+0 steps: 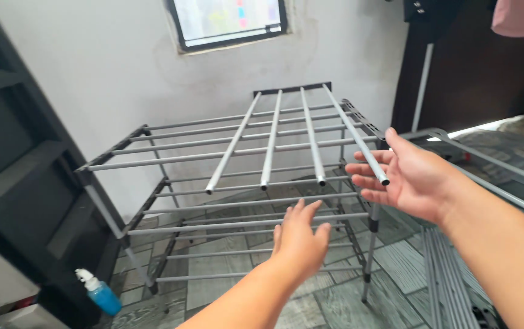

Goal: The person assembles a multi-tier metal shoe rack on the floor, fitting gray metal poles into black plastic end connectors and side rails. They pick poles one at a time, insert them into the connector holes, and press the frame joints together by hand to build up the rack tiers.

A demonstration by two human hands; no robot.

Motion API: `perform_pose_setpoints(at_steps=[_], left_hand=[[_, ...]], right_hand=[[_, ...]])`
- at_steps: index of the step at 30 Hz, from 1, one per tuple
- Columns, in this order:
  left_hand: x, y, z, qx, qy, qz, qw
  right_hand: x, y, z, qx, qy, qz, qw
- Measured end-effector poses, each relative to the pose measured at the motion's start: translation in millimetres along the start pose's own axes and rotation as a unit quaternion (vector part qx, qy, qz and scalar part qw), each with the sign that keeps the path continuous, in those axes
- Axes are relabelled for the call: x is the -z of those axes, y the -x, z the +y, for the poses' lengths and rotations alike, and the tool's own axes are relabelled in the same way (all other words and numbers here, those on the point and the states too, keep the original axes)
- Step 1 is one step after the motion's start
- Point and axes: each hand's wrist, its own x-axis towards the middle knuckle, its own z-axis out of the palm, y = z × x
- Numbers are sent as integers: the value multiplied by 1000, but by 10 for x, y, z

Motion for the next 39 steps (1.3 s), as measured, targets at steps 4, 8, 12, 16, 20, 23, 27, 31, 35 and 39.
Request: perform_pose_setpoints(at_steps=[4, 8, 12, 16, 20, 23, 27, 31, 35, 39], left_hand=[[334, 65, -129, -26, 31, 77, 996], [545, 41, 31, 58, 156, 10, 986], [737, -130, 278, 11, 424, 27, 905], [1045, -267, 327, 120, 671, -47, 730], [1180, -257, 191, 150, 738, -67, 654], [1101, -321, 145, 147, 670, -72, 724], [1218, -451, -39, 79, 597, -63, 796], [1549, -487, -195, 69, 609, -56, 788], [1627, -313, -62, 116, 661, 7, 741], [1651, 24, 39, 236, 607, -11, 758]], right_hand=[[-226, -101, -119, 20, -7, -35, 999], [-425, -132, 15, 55, -101, -35, 993], [-687, -48, 221, 100, -145, 4, 984], [-913, 49, 362, 113, -219, 48, 968], [-1084, 158, 474, 135, -241, 112, 955], [-1260, 263, 607, 151, -190, 157, 957], [-1359, 450, 707, 158, -122, 141, 970], [-1427, 523, 648, 72, -130, 88, 985], [-1530, 448, 558, 43, -165, 26, 985], [-1567, 330, 544, 36, -168, 19, 985]])
